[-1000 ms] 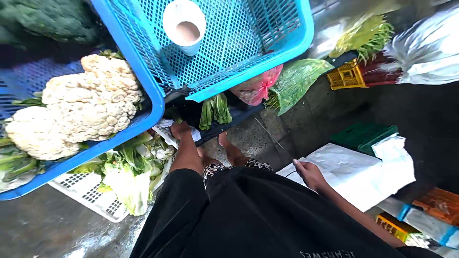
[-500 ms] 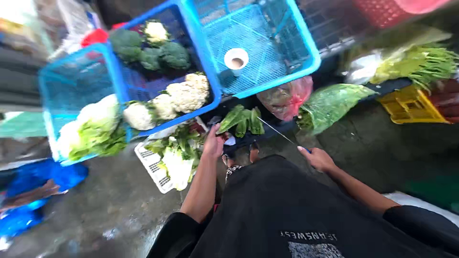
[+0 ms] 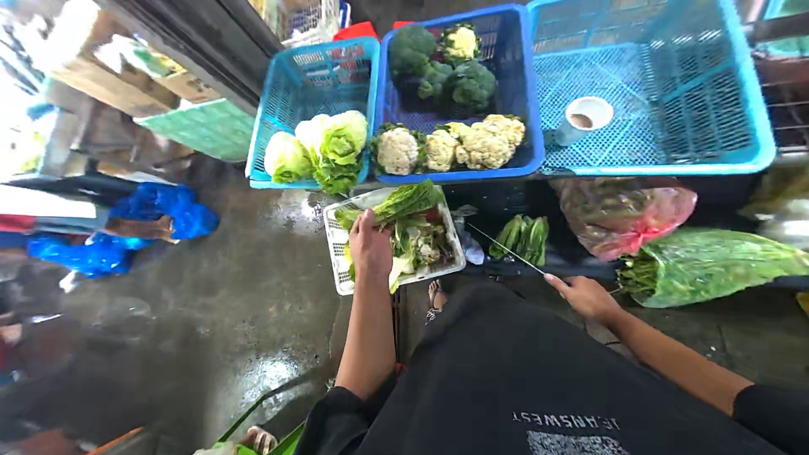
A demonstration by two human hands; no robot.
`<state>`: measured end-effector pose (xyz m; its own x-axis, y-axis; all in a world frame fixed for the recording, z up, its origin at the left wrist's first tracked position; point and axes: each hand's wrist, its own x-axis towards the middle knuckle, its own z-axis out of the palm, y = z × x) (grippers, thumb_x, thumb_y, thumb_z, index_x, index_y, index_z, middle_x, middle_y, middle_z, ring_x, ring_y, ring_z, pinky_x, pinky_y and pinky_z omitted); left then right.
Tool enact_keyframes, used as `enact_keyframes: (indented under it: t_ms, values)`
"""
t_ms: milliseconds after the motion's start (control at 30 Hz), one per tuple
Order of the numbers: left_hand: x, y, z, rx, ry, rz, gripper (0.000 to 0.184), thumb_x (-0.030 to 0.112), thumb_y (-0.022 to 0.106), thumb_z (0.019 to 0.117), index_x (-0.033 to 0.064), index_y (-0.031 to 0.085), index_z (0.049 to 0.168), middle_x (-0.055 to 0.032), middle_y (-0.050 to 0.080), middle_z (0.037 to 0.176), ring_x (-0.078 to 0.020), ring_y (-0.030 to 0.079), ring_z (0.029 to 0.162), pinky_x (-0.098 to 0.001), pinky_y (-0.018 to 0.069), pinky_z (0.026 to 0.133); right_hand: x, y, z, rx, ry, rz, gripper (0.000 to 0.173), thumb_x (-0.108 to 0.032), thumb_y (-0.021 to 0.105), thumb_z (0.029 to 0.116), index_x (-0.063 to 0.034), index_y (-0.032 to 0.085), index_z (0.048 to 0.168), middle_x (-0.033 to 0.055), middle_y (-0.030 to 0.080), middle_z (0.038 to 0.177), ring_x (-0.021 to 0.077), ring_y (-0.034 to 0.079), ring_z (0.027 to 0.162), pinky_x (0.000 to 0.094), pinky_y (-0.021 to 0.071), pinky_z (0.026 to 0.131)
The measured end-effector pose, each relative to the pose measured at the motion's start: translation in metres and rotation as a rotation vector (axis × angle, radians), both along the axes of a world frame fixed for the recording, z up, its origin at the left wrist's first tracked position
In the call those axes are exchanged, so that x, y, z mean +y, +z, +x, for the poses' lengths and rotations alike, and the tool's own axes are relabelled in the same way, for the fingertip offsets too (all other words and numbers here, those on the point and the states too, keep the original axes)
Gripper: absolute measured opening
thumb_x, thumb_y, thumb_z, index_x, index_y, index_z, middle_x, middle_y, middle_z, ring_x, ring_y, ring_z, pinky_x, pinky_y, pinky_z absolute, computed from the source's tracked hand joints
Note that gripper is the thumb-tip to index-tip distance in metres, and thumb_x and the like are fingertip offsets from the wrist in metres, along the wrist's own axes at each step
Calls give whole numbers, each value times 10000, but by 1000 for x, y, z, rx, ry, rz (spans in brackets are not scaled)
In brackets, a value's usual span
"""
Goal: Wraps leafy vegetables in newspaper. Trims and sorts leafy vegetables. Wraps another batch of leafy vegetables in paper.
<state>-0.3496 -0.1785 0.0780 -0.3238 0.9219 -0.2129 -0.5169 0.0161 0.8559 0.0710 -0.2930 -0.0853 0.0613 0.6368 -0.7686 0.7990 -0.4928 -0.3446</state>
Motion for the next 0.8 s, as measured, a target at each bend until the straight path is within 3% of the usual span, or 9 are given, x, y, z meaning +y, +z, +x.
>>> enact_keyframes:
  t_ms: [67,167,267,333,433,533,667,733,800]
  values:
    - [4,0,-18,-133,49,-44,407,392,432,1102,67,550,1317,-149,655,1246,-291,648,1129,-522,537,970,10,4,-26,21,-4,32,824,-722,353,1010,17,703,912,262,672,889,446,661,908,682,494,813]
    - [6,1,-42,-324,82,-71,480,481,362,1099,103,505,1358,-146,631,1281,-295,637,1156,-514,529,992,19,5,-63,56,19,74,800,-696,337,1029,8,676,856,229,643,812,404,645,819,656,489,759]
    - [7,3,-64,-399,119,-98,464,513,398,1082,120,522,1295,-129,650,1200,-282,650,1112,-500,533,981,24,12,-95,91,47,110,772,-655,330,1049,2,672,832,205,638,782,379,640,779,633,488,749]
    - [7,2,-74,-386,142,-135,406,515,442,1071,138,592,1080,-81,692,950,-256,711,924,-479,593,886,24,20,-116,106,27,136,741,-629,339,1059,-6,671,832,179,626,761,352,629,750,610,488,732]
    - [0,-2,-88,-152,-77,-133,242,348,470,1084,148,602,1046,-16,632,856,-157,648,761,-369,588,755,27,40,-145,146,2,175,707,-606,349,1065,-17,669,838,155,619,751,324,620,729,593,490,726]
    - [-11,-7,-93,369,-427,-194,130,144,671,951,58,614,1030,-48,622,775,-137,575,610,-322,539,603,39,74,-177,208,35,232,703,-603,333,1057,-10,675,892,154,631,791,322,632,770,594,502,761]
    - [-19,-24,-92,806,-861,-349,210,237,679,988,52,632,1077,-69,650,805,-174,638,664,-363,568,641,59,98,-219,260,76,306,628,-562,388,1062,-31,694,927,147,651,816,319,653,816,594,518,799]
    - [-23,-34,-91,846,-914,-416,257,244,673,971,57,650,1147,-74,651,815,-176,632,667,-378,559,644,65,109,-241,265,119,320,588,-554,431,1058,-50,681,891,133,640,789,310,646,806,585,514,784]
    - [-27,-41,-88,858,-875,-452,224,232,696,920,76,686,1081,-61,645,781,-166,598,623,-381,526,602,67,113,-260,291,190,348,591,-561,442,1055,-57,675,853,115,627,751,296,643,775,570,514,751]
